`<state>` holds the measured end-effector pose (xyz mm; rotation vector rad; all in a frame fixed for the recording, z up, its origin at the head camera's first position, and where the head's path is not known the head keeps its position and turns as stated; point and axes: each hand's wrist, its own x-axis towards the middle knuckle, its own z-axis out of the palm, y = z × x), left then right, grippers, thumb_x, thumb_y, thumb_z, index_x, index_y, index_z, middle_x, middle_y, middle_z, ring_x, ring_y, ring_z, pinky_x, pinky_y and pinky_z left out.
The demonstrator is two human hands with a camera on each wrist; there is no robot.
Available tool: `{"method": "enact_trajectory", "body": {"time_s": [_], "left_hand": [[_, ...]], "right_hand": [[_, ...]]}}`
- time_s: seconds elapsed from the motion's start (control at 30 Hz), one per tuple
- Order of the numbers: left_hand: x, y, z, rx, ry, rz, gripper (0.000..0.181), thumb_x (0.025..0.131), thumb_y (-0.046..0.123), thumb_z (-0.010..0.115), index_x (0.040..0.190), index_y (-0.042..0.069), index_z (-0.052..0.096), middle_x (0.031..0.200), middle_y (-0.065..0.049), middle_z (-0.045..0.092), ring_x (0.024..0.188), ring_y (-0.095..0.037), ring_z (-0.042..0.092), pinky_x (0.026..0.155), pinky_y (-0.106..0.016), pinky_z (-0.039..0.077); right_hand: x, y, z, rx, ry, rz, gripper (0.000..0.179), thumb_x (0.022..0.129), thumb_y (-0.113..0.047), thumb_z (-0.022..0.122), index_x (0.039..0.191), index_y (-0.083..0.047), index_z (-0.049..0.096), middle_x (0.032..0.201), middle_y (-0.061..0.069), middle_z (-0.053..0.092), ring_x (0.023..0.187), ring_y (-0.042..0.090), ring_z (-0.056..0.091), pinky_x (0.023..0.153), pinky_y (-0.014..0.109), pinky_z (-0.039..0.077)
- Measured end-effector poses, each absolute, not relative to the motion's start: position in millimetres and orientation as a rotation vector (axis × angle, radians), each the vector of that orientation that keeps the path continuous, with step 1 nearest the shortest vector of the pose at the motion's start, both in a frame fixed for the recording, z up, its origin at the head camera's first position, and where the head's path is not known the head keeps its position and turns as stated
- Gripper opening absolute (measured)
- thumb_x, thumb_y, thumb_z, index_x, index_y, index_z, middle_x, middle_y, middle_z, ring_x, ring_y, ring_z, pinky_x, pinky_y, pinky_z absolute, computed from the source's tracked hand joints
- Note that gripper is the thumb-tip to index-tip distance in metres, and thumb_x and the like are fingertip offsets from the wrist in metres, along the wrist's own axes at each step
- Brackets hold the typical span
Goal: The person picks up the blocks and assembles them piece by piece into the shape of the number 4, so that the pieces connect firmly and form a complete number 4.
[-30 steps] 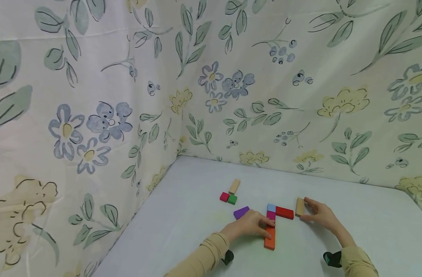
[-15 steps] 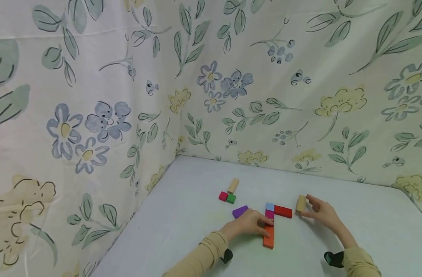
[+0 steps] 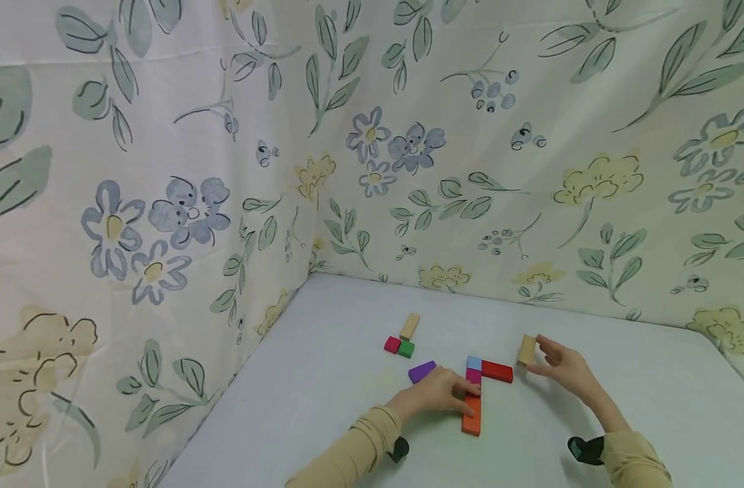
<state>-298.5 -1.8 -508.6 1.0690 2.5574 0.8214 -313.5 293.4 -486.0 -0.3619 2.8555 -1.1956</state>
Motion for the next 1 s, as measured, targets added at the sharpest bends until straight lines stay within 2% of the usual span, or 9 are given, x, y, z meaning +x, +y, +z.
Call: {"method": "enact_trajectory", "body": {"time_s": [0.23, 0.47, 0.83, 1.0], "left_hand": [[-298, -3, -507, 1.063, 2.565, 0.812, 0.04, 0.08, 0.028, 0.075, 0.12, 0.024, 0.067, 0.124, 0.014, 0.063, 0.112, 0.004, 0.056, 0.079, -0.006, 0.042], [-298, -3, -507, 1.077, 2.572, 0.795, 0.04, 0.08, 0.029, 0.075, 0.119, 0.024, 0.068, 0.123, 0.014, 0.064, 0.112, 0.005, 0.055, 0.082, -0.007, 0.042], [-298, -4, -507, 1.047, 2.546, 0.827, 0.041, 0.08, 0.028, 0.075, 0.12, 0.024, 0.067, 0.122, 0.014, 0.064, 0.107, 0.007, 0.056, 0.077, -0.007, 0.042], [-298, -3, -507, 1.066, 2.55, 0.813, 0.041, 0.08, 0.029, 0.075, 0.12, 0.024, 0.067, 0.122, 0.014, 0.064, 0.108, 0.007, 0.056, 0.081, -0.007, 0.043]], "right_hand": [[-320, 284, -482, -0.379, 2.835, -1.248, 0.082, 0.084, -0.029, 0.072, 0.143, 0.009, 0.03, 0.145, 0.032, 0.034, 0.131, 0.045, 0.038, 0.096, 0.041, 0.041], [-326, 272, -483, -0.367, 2.785, -1.269, 0.083, 0.086, -0.031, 0.069, 0.146, 0.007, 0.026, 0.147, 0.032, 0.031, 0.132, 0.047, 0.036, 0.098, 0.046, 0.04], [-332, 262, -482, -0.383, 2.797, -1.272, 0.084, 0.085, -0.034, 0.07, 0.145, 0.006, 0.028, 0.146, 0.031, 0.033, 0.131, 0.046, 0.038, 0.098, 0.047, 0.041], [-333, 254, -479, -0.415, 2.789, -1.302, 0.083, 0.085, -0.032, 0.071, 0.145, 0.007, 0.029, 0.146, 0.032, 0.033, 0.131, 0.047, 0.038, 0.098, 0.046, 0.041]]}}
